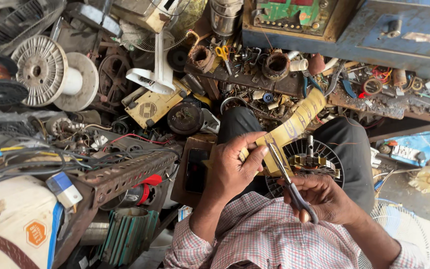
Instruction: The person sits on the floor of a cluttered repair workshop and works on a fan motor armature held in their lap, winding and seating copper wire around the commutator by hand. They cut a strip of cardboard with scissors and fit the strip around the armature windings, then continue adjusting the wire and components on the motor.
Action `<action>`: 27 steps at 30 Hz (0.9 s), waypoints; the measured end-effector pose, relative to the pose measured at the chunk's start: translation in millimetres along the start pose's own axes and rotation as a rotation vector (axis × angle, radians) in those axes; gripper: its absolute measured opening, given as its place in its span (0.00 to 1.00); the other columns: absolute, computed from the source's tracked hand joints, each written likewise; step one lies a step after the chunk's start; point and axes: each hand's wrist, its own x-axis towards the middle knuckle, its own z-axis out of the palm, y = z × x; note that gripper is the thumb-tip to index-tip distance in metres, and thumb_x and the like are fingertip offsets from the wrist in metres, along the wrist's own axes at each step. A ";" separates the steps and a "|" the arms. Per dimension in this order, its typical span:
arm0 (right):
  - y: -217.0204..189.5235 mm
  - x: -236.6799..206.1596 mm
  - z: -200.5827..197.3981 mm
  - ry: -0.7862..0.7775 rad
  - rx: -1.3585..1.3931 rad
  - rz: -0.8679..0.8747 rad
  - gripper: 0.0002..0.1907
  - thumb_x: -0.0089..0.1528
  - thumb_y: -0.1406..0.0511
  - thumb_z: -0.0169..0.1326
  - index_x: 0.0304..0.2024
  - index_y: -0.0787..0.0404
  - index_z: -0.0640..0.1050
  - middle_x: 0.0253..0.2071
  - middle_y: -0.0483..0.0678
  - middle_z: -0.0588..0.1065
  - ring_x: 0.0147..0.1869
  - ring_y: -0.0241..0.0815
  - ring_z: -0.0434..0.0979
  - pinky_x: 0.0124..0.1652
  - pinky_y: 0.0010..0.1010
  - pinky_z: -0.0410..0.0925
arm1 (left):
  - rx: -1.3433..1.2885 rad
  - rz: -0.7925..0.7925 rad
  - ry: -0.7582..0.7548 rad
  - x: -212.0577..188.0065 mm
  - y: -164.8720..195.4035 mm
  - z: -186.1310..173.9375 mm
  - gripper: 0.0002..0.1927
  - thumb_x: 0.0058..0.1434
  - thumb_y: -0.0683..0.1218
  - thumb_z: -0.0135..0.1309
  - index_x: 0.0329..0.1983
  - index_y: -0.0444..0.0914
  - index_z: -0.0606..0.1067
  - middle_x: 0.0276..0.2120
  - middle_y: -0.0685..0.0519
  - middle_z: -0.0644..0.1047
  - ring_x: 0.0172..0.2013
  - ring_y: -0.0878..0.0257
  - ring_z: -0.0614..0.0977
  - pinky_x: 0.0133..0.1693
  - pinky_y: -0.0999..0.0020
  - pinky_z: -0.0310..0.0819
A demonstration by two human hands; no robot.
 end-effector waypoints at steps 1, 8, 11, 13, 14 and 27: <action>0.6 0.2 0.0 -0.003 -0.023 -0.001 0.38 0.54 0.68 0.71 0.65 0.69 0.72 0.44 0.57 0.80 0.37 0.40 0.82 0.34 0.28 0.77 | 0.000 -0.013 -0.011 -0.2 0.6 -1.2 0.14 0.68 0.41 0.57 0.56 0.33 0.77 0.31 0.51 0.84 0.26 0.70 0.84 0.27 0.75 0.81; 6.4 3.8 4.9 -0.006 -0.060 -0.103 0.39 0.56 0.68 0.70 0.67 0.71 0.70 0.44 0.58 0.80 0.37 0.40 0.83 0.36 0.30 0.78 | -0.034 0.006 -0.046 3.0 -5.8 -3.4 0.15 0.69 0.41 0.56 0.58 0.33 0.76 0.30 0.51 0.83 0.26 0.69 0.84 0.27 0.74 0.80; 10.3 2.5 12.4 0.045 -0.102 -0.106 0.39 0.56 0.68 0.69 0.67 0.69 0.69 0.46 0.60 0.81 0.37 0.41 0.84 0.37 0.33 0.80 | -0.032 0.010 -0.034 3.7 -11.3 -1.6 0.16 0.69 0.41 0.56 0.58 0.33 0.75 0.29 0.51 0.83 0.25 0.69 0.83 0.26 0.74 0.80; 13.0 0.3 18.0 0.157 -0.181 -0.037 0.39 0.55 0.68 0.68 0.67 0.67 0.69 0.48 0.60 0.82 0.37 0.42 0.85 0.38 0.34 0.80 | -0.031 0.013 -0.033 2.7 -13.9 0.3 0.16 0.69 0.41 0.56 0.59 0.33 0.75 0.29 0.51 0.83 0.25 0.69 0.83 0.26 0.74 0.80; 14.2 -0.8 20.5 0.156 -0.176 -0.072 0.39 0.55 0.69 0.68 0.67 0.68 0.68 0.48 0.60 0.81 0.38 0.42 0.84 0.39 0.35 0.80 | -0.036 0.016 -0.038 1.9 -14.6 1.3 0.16 0.68 0.41 0.57 0.59 0.34 0.75 0.30 0.51 0.83 0.25 0.69 0.84 0.26 0.74 0.80; 14.8 -0.3 18.3 0.168 -0.145 -0.110 0.41 0.56 0.68 0.68 0.69 0.72 0.67 0.48 0.57 0.80 0.37 0.40 0.82 0.39 0.31 0.76 | -0.055 0.031 -0.050 0.6 -17.6 8.0 0.17 0.68 0.41 0.58 0.59 0.34 0.75 0.29 0.51 0.83 0.25 0.69 0.83 0.26 0.74 0.79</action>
